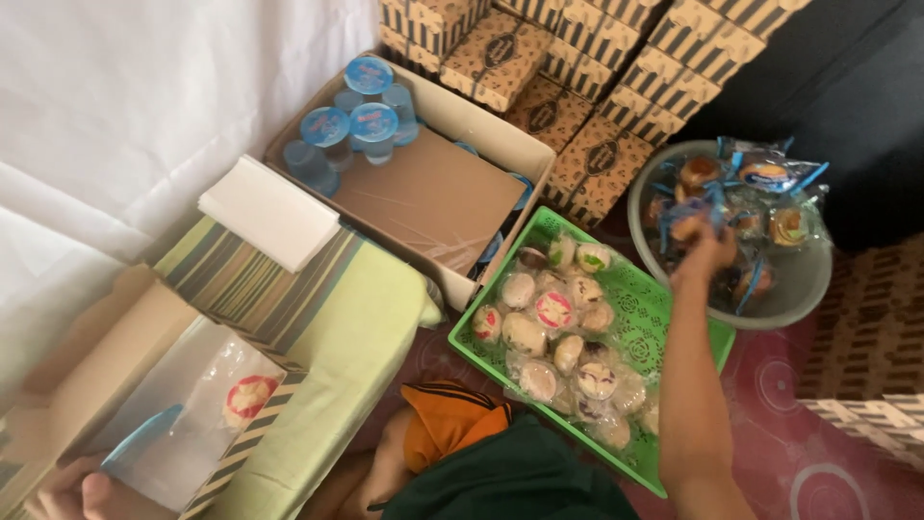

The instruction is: Manually assembling a snack box by inserting a paper liner and filling it with a water cup, a snack packet, and candies.

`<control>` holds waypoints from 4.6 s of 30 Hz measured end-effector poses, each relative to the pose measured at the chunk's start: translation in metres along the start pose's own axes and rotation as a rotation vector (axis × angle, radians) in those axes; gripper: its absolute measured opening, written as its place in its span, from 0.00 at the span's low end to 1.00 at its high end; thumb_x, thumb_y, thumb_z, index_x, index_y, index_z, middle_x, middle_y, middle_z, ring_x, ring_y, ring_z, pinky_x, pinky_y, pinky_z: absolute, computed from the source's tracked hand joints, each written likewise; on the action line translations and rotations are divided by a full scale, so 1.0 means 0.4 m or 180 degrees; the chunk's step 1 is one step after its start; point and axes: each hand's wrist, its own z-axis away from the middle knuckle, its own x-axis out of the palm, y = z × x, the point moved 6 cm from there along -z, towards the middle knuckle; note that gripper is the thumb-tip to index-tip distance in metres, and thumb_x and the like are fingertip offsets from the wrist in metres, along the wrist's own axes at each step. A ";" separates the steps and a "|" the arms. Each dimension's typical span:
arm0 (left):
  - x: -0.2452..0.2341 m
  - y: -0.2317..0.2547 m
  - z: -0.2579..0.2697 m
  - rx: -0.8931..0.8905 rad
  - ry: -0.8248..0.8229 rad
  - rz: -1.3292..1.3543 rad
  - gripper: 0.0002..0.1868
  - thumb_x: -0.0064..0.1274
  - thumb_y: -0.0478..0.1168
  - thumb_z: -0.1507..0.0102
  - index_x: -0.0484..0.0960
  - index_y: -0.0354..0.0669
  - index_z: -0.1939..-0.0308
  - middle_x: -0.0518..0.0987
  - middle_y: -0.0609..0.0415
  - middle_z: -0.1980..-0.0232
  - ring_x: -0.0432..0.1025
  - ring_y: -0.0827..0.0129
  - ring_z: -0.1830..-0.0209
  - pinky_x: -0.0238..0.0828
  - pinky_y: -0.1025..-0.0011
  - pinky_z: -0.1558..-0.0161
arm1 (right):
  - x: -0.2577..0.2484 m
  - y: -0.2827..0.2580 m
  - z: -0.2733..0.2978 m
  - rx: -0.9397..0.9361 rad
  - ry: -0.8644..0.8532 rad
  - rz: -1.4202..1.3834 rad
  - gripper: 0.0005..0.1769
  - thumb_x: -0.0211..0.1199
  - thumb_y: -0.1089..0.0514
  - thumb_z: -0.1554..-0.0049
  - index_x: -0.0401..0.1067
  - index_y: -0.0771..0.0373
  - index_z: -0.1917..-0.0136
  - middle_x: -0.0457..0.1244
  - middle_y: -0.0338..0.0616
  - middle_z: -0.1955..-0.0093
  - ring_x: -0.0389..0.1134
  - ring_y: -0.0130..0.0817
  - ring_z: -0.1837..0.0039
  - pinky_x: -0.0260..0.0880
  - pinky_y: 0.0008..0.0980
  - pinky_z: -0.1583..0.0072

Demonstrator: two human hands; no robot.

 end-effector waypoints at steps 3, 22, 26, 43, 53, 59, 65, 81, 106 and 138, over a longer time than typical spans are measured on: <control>-0.004 0.131 -0.017 0.0018 0.0067 -0.0083 0.29 0.32 0.48 0.19 0.70 0.18 0.57 0.65 0.18 0.32 0.58 0.29 0.27 0.59 0.38 0.27 | 0.017 0.007 0.021 0.0903 -0.0802 -0.1455 0.08 0.56 0.50 0.41 0.69 0.55 0.51 0.63 0.33 0.55 0.62 0.22 0.57 0.60 0.22 0.57; -0.005 0.350 -0.112 -0.1112 -0.0038 -0.0306 0.20 0.32 0.44 0.24 0.71 0.27 0.48 0.65 0.37 0.47 0.58 0.49 0.46 0.53 0.56 0.43 | 0.546 -0.286 0.708 0.0878 -0.3237 -0.1383 0.18 0.61 0.64 0.39 0.64 0.68 0.37 0.65 0.53 0.44 0.72 0.43 0.50 0.81 0.41 0.53; -0.006 0.369 -0.125 -0.1288 0.0037 -0.0178 0.19 0.33 0.45 0.25 0.71 0.29 0.50 0.64 0.40 0.48 0.59 0.52 0.47 0.55 0.58 0.45 | 0.617 -0.324 0.859 0.1292 -0.2703 -0.2356 0.11 0.59 0.62 0.41 0.71 0.61 0.44 0.67 0.42 0.49 0.70 0.41 0.50 0.77 0.44 0.49; -0.025 0.397 -0.146 -0.1355 0.0132 -0.0119 0.15 0.35 0.42 0.27 0.72 0.32 0.51 0.66 0.42 0.49 0.61 0.53 0.52 0.58 0.60 0.46 | 0.607 -0.283 1.261 0.2275 -0.3923 -0.1683 0.22 0.66 0.63 0.43 0.65 0.67 0.37 0.65 0.48 0.48 0.68 0.32 0.56 0.77 0.35 0.55; -0.029 0.389 -0.146 -0.1256 0.0295 0.0127 0.12 0.39 0.46 0.25 0.70 0.42 0.46 0.60 0.44 0.41 0.61 0.47 0.39 0.60 0.50 0.39 | 0.621 -0.227 1.311 0.1660 -0.4120 -0.0945 0.38 0.79 0.72 0.59 0.67 0.67 0.38 0.69 0.51 0.50 0.73 0.35 0.52 0.81 0.35 0.53; -0.069 0.488 -0.232 -0.1078 0.0731 0.0178 0.15 0.42 0.46 0.25 0.68 0.40 0.41 0.55 0.42 0.33 0.54 0.44 0.26 0.58 0.43 0.34 | 0.618 -0.229 1.313 0.1745 -0.4153 -0.0940 0.37 0.78 0.72 0.58 0.67 0.68 0.37 0.69 0.51 0.51 0.73 0.36 0.52 0.81 0.35 0.53; 0.040 0.677 -0.361 -0.0862 -0.0331 0.0825 0.10 0.49 0.37 0.33 0.76 0.39 0.48 0.73 0.44 0.49 0.72 0.46 0.42 0.68 0.51 0.40 | 0.610 -0.222 1.295 0.2078 -0.3933 -0.1004 0.32 0.77 0.58 0.52 0.66 0.63 0.38 0.69 0.48 0.50 0.73 0.36 0.52 0.82 0.33 0.53; 0.374 0.609 -0.444 -0.1180 -0.1905 -0.0323 0.16 0.52 0.58 0.36 0.77 0.55 0.55 0.85 0.60 0.63 0.80 0.51 0.59 0.76 0.48 0.53 | 0.609 -0.311 1.311 0.1757 -0.4193 -0.1279 0.32 0.73 0.52 0.53 0.65 0.57 0.38 0.67 0.40 0.49 0.71 0.28 0.47 0.77 0.26 0.46; 0.313 0.608 -0.489 -0.1087 -0.2152 0.0638 0.19 0.58 0.53 0.40 0.82 0.43 0.55 0.81 0.47 0.67 0.79 0.53 0.62 0.74 0.57 0.54 | 0.607 -0.300 1.309 0.1303 -0.4344 -0.1731 0.28 0.74 0.63 0.50 0.68 0.65 0.38 0.68 0.48 0.45 0.70 0.34 0.43 0.75 0.34 0.41; 0.056 0.498 -0.401 -0.1268 -0.1900 -0.1084 0.17 0.52 0.51 0.32 0.69 0.41 0.55 0.75 0.43 0.58 0.77 0.35 0.54 0.75 0.43 0.54 | 0.630 -0.262 1.326 0.1421 -0.5060 -0.1439 0.16 0.59 0.63 0.44 0.66 0.75 0.45 0.64 0.63 0.60 0.72 0.57 0.53 0.72 0.40 0.50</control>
